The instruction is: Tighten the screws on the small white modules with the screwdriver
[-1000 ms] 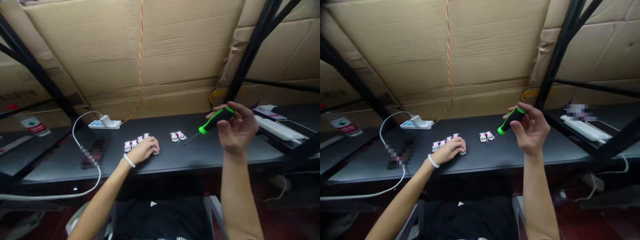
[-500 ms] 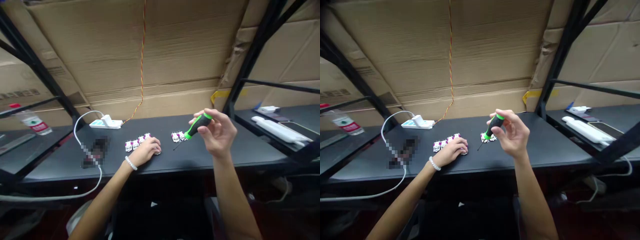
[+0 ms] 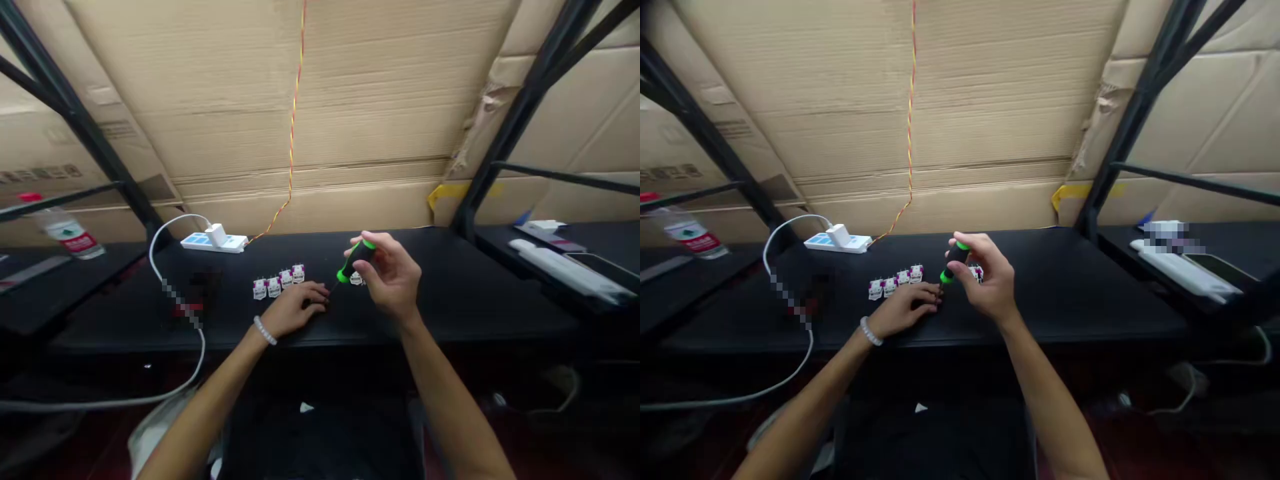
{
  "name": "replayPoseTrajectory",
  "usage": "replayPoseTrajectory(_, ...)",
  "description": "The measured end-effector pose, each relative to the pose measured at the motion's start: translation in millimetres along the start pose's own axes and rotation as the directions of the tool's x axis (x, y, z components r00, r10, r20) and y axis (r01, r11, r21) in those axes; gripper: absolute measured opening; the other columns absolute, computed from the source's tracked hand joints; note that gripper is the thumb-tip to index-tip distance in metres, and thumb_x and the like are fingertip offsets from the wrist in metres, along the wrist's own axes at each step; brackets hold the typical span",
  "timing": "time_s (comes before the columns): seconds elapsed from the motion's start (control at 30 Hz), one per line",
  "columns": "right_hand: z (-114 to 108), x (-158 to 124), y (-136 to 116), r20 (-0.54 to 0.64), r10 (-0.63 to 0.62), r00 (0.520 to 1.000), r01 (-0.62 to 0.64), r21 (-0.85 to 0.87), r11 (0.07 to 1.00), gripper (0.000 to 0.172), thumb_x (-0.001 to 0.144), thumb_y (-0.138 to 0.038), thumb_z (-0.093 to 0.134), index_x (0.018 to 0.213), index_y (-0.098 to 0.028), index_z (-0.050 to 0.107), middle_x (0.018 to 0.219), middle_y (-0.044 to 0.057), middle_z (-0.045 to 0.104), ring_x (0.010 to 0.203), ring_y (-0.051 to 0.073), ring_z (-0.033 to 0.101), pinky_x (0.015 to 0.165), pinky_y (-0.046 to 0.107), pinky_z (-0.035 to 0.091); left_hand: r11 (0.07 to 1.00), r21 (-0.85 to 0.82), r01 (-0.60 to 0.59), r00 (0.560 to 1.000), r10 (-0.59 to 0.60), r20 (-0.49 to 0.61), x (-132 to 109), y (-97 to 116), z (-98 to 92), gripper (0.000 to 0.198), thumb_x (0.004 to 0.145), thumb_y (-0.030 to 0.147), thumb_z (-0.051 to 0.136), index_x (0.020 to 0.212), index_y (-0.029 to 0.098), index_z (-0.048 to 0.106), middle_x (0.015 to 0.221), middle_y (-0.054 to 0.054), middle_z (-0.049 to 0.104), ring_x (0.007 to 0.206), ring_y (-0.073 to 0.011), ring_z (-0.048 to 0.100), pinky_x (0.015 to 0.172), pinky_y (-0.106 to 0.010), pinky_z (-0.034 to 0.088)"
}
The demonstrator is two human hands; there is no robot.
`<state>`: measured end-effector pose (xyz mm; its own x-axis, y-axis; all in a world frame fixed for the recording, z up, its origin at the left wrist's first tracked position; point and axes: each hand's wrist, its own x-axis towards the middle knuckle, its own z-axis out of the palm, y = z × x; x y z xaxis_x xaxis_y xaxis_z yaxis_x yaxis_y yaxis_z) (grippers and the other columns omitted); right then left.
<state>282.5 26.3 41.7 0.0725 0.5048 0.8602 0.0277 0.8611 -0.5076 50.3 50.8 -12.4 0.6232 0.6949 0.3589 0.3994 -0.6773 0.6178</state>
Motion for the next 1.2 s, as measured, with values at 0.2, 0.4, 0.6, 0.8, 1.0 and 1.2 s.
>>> replayPoseTrajectory(0.2, 2.8, -2.4, 4.3, 0.035, 0.011, 0.999, -0.011, -0.002, 1.000, 0.041, 0.095, -0.025, 0.081, 0.135, -0.033, 0.073, 0.120, 0.007, 0.077, 0.095, 0.022, 0.080, 0.076, 0.038, 0.069, 0.991, -0.113, 0.074, 0.997, -0.075, -0.012, -0.7, -1.4, 2.7, 0.008, 0.092, 0.022, 0.082, 0.098, 0.021, 0.086, 0.123, -0.010, 0.084, 0.127, -0.0280, 0.075, 0.117, -0.048, 0.056)
replayPoseTrajectory(0.4, 2.0, -3.5, 6.5, 0.053, 0.032, 0.998, -0.030, -0.032, 0.999, 0.040, 0.096, -0.028, 0.080, 0.135, -0.033, 0.073, 0.120, 0.007, 0.076, 0.097, 0.023, 0.080, 0.077, 0.039, 0.068, 0.989, -0.127, 0.082, 0.996, -0.086, -0.026, -0.3, -0.9, 2.6, 0.007, 0.090, 0.021, 0.082, 0.097, 0.022, 0.085, 0.119, -0.008, 0.085, 0.126, -0.0275, 0.075, 0.119, -0.050, 0.055)
replayPoseTrajectory(0.6, 1.5, -4.1, 8.2, 0.064, 0.049, 0.997, -0.048, -0.018, 0.999, 0.042, 0.096, -0.026, 0.080, 0.136, -0.034, 0.073, 0.121, 0.007, 0.076, 0.097, 0.023, 0.079, 0.077, 0.039, 0.068, 0.987, -0.137, 0.082, 0.996, -0.086, -0.025, 0.1, 0.5, 1.9, 0.003, 0.090, 0.019, 0.083, 0.091, 0.020, 0.081, 0.115, -0.009, 0.085, 0.127, -0.0284, 0.076, 0.119, -0.048, 0.055)
replayPoseTrajectory(0.8, 1.1, -3.1, 6.9, 0.084, 0.047, 0.995, -0.045, -0.034, 0.998, 0.043, 0.097, -0.027, 0.079, 0.139, -0.034, 0.074, 0.120, 0.007, 0.075, 0.097, 0.022, 0.077, 0.081, 0.041, 0.068, 0.995, -0.065, 0.070, 0.996, -0.073, -0.042, -3.6, 5.5, 1.4, 0.011, 0.089, 0.016, 0.084, 0.096, 0.020, 0.076, 0.131, -0.011, 0.080, 0.134, -0.0298, 0.071, 0.121, -0.052, 0.051)
replayPoseTrajectory(1.0, 3.5, -3.7, 7.7, 0.050, 0.074, 0.996, -0.072, -0.042, 0.996, 0.042, 0.096, -0.032, 0.080, 0.137, -0.034, 0.074, 0.118, 0.007, 0.075, 0.094, 0.021, 0.077, 0.077, 0.039, 0.068, 0.998, -0.008, 0.060, 0.995, -0.061, -0.074, -9.1, 4.2, 0.7, 0.017, 0.086, 0.015, 0.086, 0.099, 0.021, 0.076, 0.137, -0.013, 0.074, 0.133, -0.0306, 0.068, 0.120, -0.052, 0.050)
replayPoseTrajectory(1.2, 5.2, -5.8, 5.9, 0.048, 0.066, 0.997, -0.063, -0.064, 0.996, 0.043, 0.096, -0.028, 0.079, 0.139, -0.034, 0.074, 0.121, 0.007, 0.074, 0.099, 0.022, 0.077, 0.083, 0.039, 0.069, 0.998, -0.025, 0.061, 0.996, -0.063, -0.065, -7.5, 3.7, 1.3, 0.014, 0.085, 0.013, 0.087, 0.092, 0.020, 0.078, 0.131, -0.011, 0.076, 0.128, -0.0291, 0.071, 0.118, -0.047, 0.051)
